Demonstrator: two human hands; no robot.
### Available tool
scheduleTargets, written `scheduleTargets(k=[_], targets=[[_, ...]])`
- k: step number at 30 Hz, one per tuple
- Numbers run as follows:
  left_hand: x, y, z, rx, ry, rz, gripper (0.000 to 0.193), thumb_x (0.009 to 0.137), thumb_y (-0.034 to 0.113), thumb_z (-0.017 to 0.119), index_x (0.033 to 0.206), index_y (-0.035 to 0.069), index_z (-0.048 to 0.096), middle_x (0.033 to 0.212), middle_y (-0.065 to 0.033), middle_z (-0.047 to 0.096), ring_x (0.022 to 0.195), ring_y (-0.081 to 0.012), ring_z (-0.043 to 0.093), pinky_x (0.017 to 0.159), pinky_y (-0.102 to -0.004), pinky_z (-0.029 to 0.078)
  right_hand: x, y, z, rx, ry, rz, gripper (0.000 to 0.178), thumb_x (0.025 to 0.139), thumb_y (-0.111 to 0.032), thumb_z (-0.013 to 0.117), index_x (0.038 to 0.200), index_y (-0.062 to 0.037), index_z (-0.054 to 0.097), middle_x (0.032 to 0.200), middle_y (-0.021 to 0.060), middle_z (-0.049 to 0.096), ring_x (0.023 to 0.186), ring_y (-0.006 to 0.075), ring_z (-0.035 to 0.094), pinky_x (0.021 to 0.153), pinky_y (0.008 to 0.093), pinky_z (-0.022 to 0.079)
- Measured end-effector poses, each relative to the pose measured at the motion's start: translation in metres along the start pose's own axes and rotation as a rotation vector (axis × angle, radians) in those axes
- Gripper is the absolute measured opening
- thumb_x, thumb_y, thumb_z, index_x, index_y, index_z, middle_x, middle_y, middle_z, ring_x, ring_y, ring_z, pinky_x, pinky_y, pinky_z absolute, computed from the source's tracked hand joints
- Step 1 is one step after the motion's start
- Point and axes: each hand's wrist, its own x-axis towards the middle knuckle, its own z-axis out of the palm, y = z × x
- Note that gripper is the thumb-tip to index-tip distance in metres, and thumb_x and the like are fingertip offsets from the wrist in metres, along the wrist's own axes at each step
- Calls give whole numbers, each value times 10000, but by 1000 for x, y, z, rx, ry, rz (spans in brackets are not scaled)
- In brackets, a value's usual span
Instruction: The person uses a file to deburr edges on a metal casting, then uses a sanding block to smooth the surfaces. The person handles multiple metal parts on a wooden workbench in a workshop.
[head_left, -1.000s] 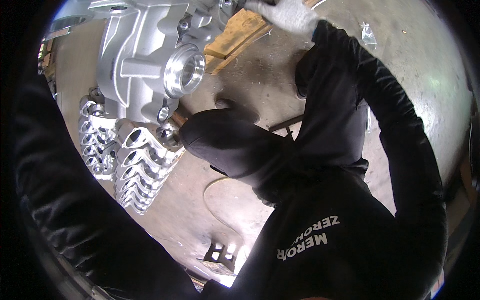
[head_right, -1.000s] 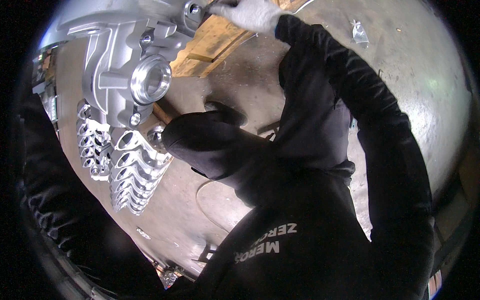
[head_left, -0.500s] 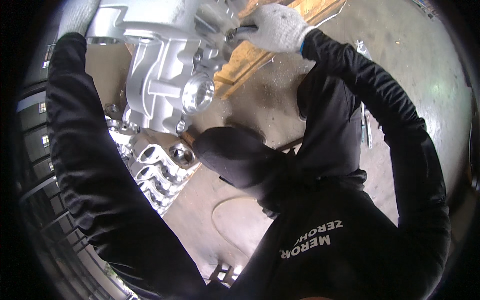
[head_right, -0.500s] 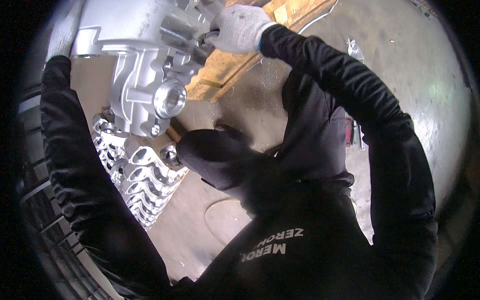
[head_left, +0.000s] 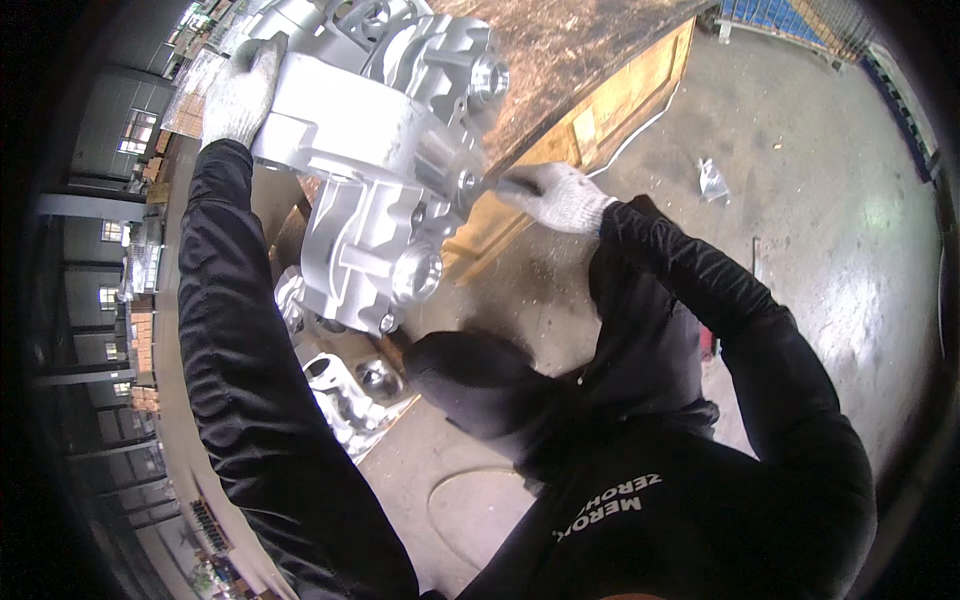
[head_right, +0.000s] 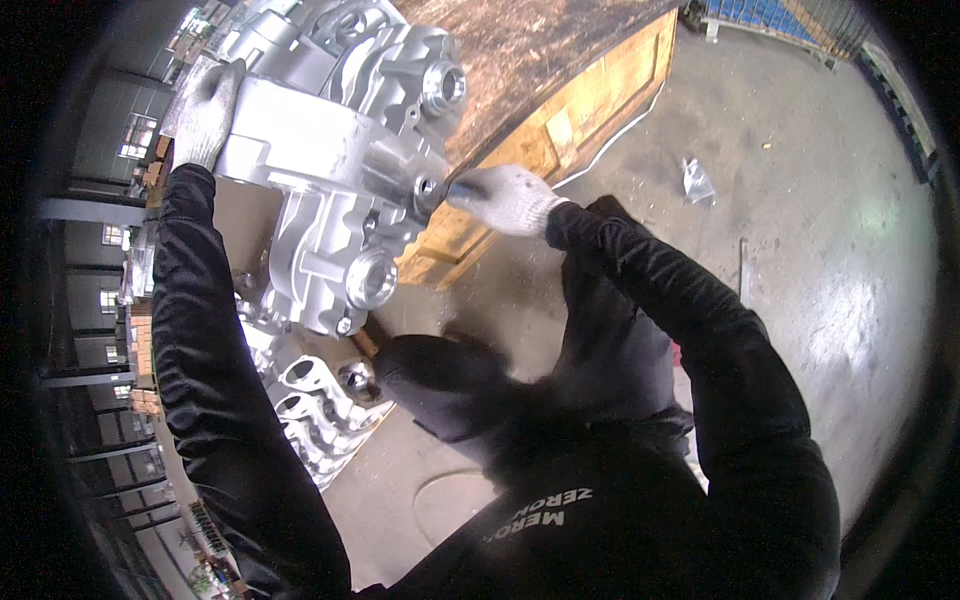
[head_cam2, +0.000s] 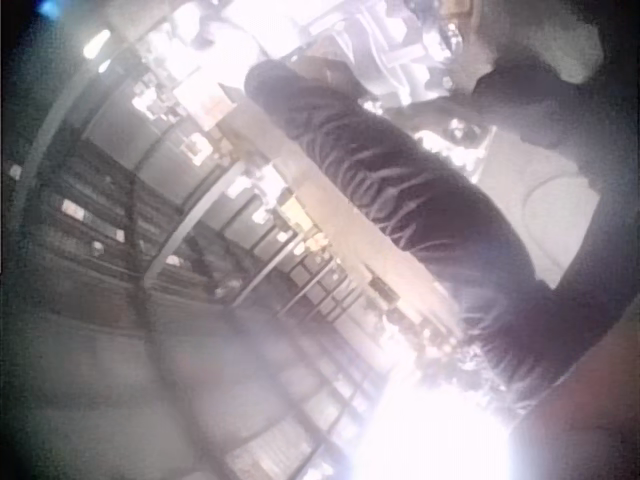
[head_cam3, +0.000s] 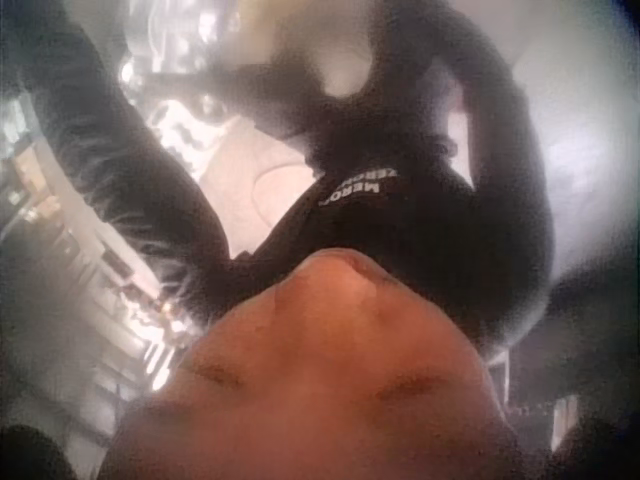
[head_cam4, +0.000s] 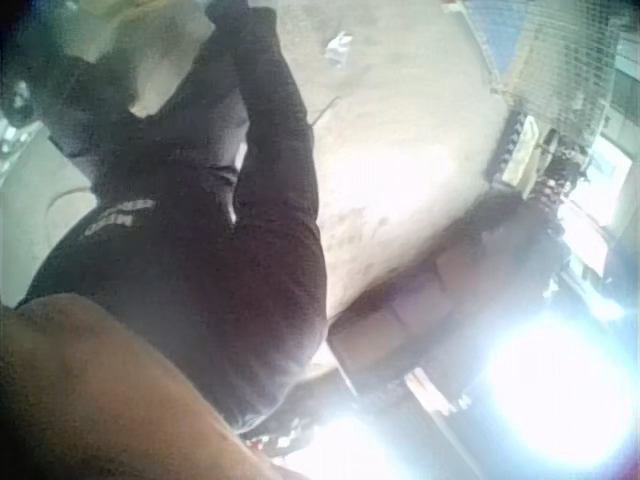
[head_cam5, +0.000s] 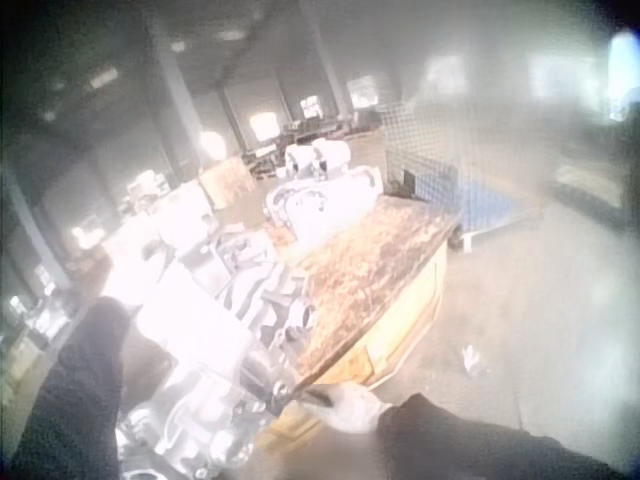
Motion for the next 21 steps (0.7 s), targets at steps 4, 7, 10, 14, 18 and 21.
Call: scheduleTargets(k=[4, 7, 10, 14, 18, 21], targets=[[14, 0, 2, 66, 35, -85, 777, 945, 660, 578, 1347, -1, 644, 1308, -260, 673, 1260, -351, 627, 1072, -409, 449, 28, 21, -53, -230, 372, -119, 348, 975, -383, 687, 1230, -150, 728, 979, 173, 740, 844, 368, 722, 741, 408, 576], [21, -16, 12, 196, 10, -155, 810, 922, 683, 586, 1338, -8, 654, 1252, -247, 705, 1187, -347, 669, 1042, -407, 472, 58, 26, -77, -514, 398, -142, 330, 967, -374, 687, 1211, -157, 736, 929, 167, 727, 824, 365, 721, 729, 424, 574], [6, 9, 7, -59, -11, -185, 994, 802, 800, 589, 1335, -36, 661, 1251, -299, 689, 1204, -388, 668, 1081, -437, 467, 73, 42, -86, -620, 457, -164, 345, 953, -399, 693, 1211, -173, 737, 908, 157, 717, 817, 363, 717, 721, 451, 575], [-4, 14, 0, -74, 21, -200, 917, 824, 726, 631, 1340, -30, 660, 1262, -289, 688, 1175, -358, 680, 1052, -425, 485, 81, 48, -73, -696, 440, -120, 315, 969, -423, 658, 1182, -203, 734, 903, 155, 731, 838, 354, 731, 727, 464, 586], [-5, 29, -5, -63, 40, -258, 910, 808, 706, 671, 1356, -21, 654, 1288, -283, 679, 1205, -356, 663, 1063, -419, 473, 77, 65, -63, -701, 488, -121, 349, 975, -423, 646, 1210, -180, 729, 874, 170, 731, 811, 363, 727, 714, 459, 586], [-4, 16, -2, -4, 63, -245, 919, 802, 720, 662, 1346, -20, 661, 1278, -286, 683, 1203, -365, 664, 1069, -424, 468, 73, 56, -59, -610, 459, -131, 347, 970, -411, 654, 1194, -160, 734, 819, 171, 722, 766, 370, 719, 685, 458, 578]])
